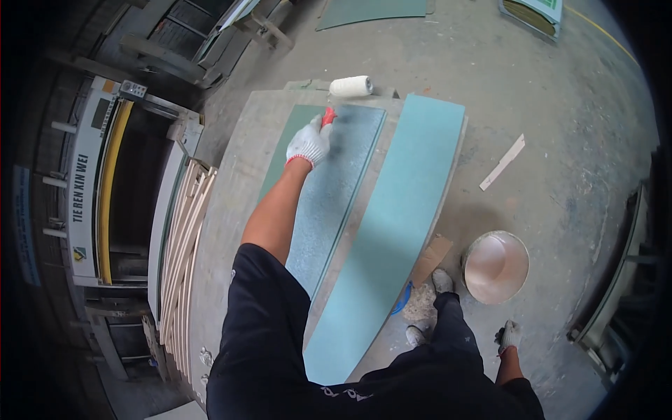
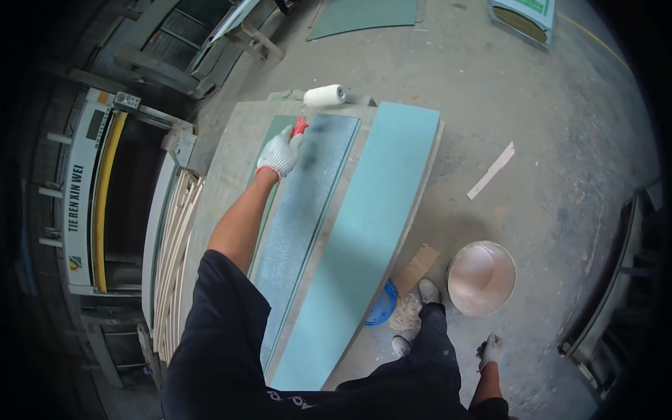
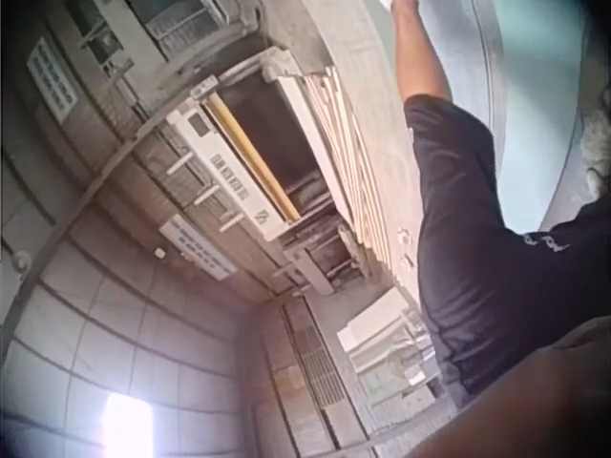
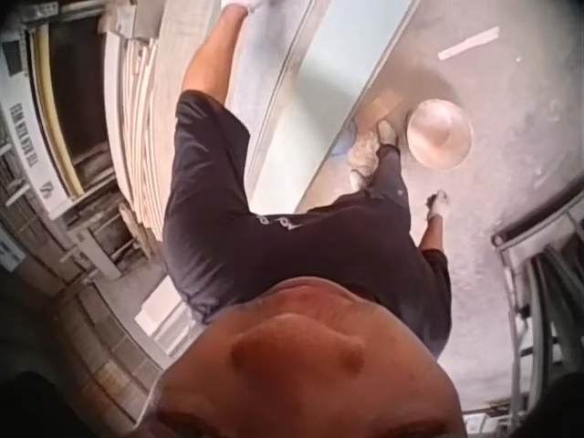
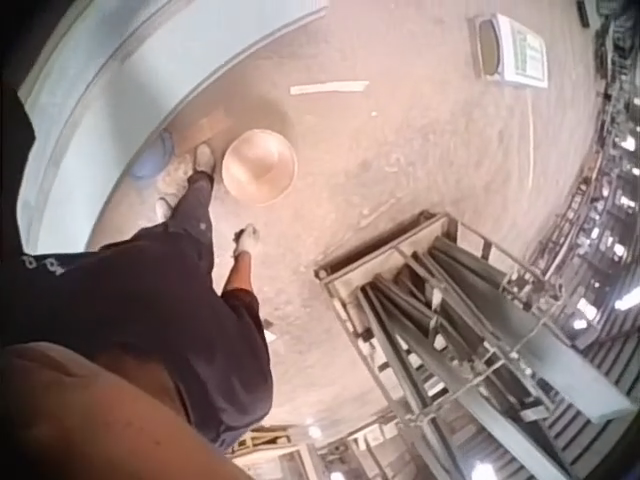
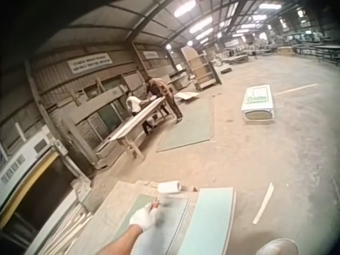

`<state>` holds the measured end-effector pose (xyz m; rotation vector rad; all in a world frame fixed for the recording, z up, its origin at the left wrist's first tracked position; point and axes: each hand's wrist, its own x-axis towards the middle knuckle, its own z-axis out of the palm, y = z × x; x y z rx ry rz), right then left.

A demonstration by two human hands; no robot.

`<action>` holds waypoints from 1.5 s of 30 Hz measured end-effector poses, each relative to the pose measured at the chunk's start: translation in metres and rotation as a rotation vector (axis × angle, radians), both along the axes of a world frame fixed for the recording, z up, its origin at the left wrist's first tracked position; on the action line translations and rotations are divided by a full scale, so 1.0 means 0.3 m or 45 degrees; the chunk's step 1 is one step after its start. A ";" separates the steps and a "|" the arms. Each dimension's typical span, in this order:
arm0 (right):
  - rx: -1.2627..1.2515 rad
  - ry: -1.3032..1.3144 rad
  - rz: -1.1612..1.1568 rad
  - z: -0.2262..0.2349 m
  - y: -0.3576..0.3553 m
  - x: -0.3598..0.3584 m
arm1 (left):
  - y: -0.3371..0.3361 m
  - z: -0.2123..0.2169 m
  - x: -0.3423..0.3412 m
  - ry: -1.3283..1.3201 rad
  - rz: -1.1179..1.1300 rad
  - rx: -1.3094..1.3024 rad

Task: Applying a coating to wooden panels using a paint roller.

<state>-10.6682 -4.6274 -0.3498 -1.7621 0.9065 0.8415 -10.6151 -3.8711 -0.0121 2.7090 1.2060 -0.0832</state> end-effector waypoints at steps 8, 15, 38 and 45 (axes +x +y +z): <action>0.264 -0.070 0.235 0.087 0.401 0.260 | 0.022 0.044 -0.228 0.313 -0.044 -0.054; 0.290 -0.055 0.425 0.079 0.505 0.288 | 0.047 0.102 -0.242 0.397 -0.148 0.046; 0.281 -0.007 0.295 0.064 0.410 0.116 | -0.130 0.038 -0.369 0.297 -0.239 0.005; 0.298 0.047 0.432 -0.091 0.300 -0.142 | -0.583 0.153 -1.191 0.537 0.004 -0.168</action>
